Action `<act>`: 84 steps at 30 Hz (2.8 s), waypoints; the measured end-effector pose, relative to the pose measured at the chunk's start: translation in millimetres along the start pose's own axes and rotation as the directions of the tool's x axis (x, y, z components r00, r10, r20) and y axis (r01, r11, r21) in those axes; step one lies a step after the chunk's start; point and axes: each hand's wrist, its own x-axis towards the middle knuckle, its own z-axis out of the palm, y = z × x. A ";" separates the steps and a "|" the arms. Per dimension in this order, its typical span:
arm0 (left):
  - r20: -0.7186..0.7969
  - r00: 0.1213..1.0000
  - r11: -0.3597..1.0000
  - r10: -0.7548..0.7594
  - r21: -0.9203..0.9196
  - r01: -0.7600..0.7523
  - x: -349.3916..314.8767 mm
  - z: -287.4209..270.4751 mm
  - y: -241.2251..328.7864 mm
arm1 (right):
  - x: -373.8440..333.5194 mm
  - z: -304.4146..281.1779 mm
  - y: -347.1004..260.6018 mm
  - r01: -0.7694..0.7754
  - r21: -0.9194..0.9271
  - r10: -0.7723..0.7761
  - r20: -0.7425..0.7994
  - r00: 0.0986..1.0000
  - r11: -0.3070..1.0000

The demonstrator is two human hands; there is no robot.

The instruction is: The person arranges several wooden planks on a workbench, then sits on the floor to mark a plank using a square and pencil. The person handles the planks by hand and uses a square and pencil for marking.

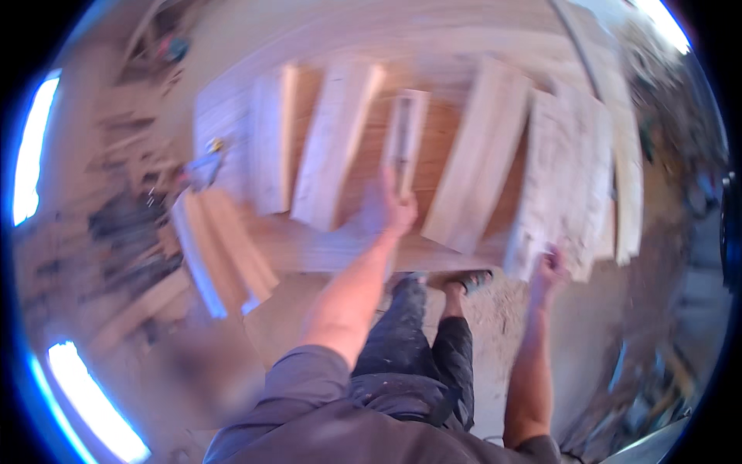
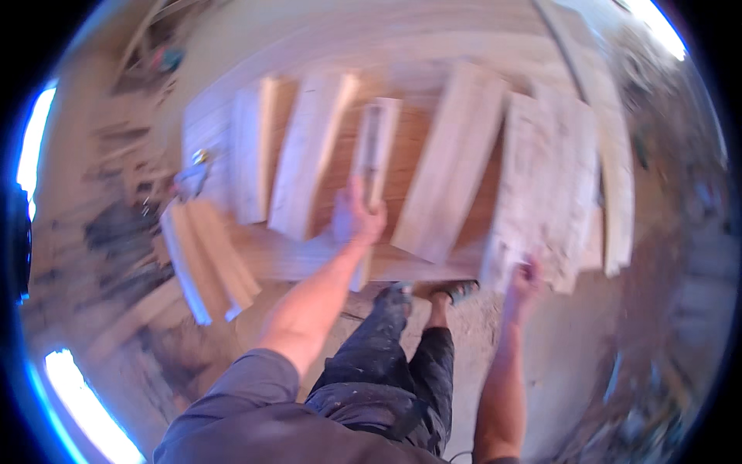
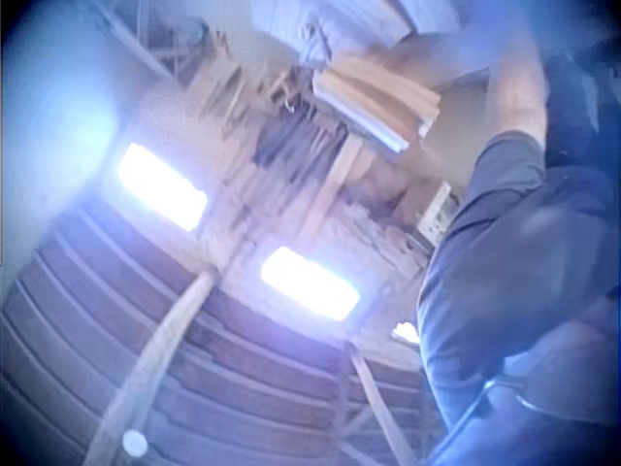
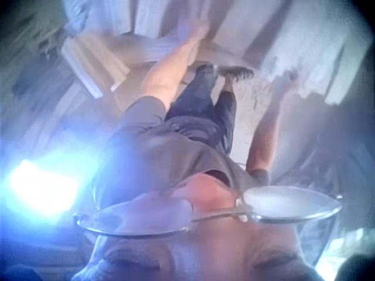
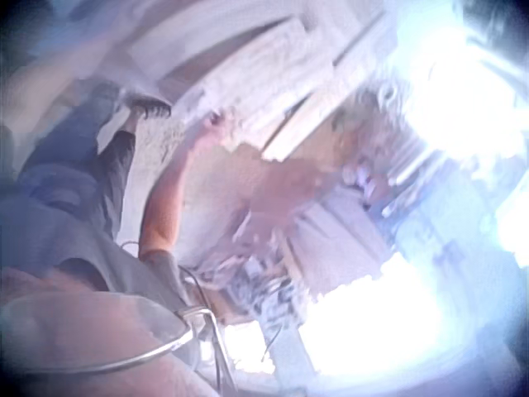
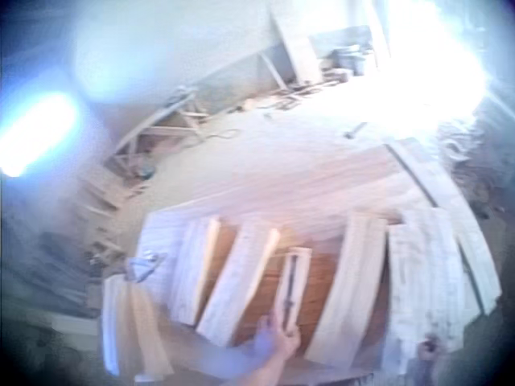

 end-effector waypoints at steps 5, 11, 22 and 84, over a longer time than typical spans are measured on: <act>0.079 0.995 0.997 -0.058 -0.054 0.063 0.3 -16.1 -9.0 | 53.9 -4.0 -63.1 0.053 -0.429 -0.039 0.043 0.998 0.902; 0.032 0.997 0.995 -0.076 -0.061 0.077 -6.2 -9.7 -6.5 | 89.7 46.7 -72.6 0.334 -0.632 -0.323 0.137 0.936 0.699; -0.151 0.980 0.952 -0.129 -0.297 0.080 -4.0 2.2 -40.2 | 79.7 67.5 -48.0 0.381 -0.810 -0.545 0.093 0.833 0.445; 0.446 0.847 0.025 -0.289 -0.881 0.472 190.0 -97.4 -156.5 | 75.8 70.2 -53.3 0.398 -0.795 -0.565 0.085 0.821 0.458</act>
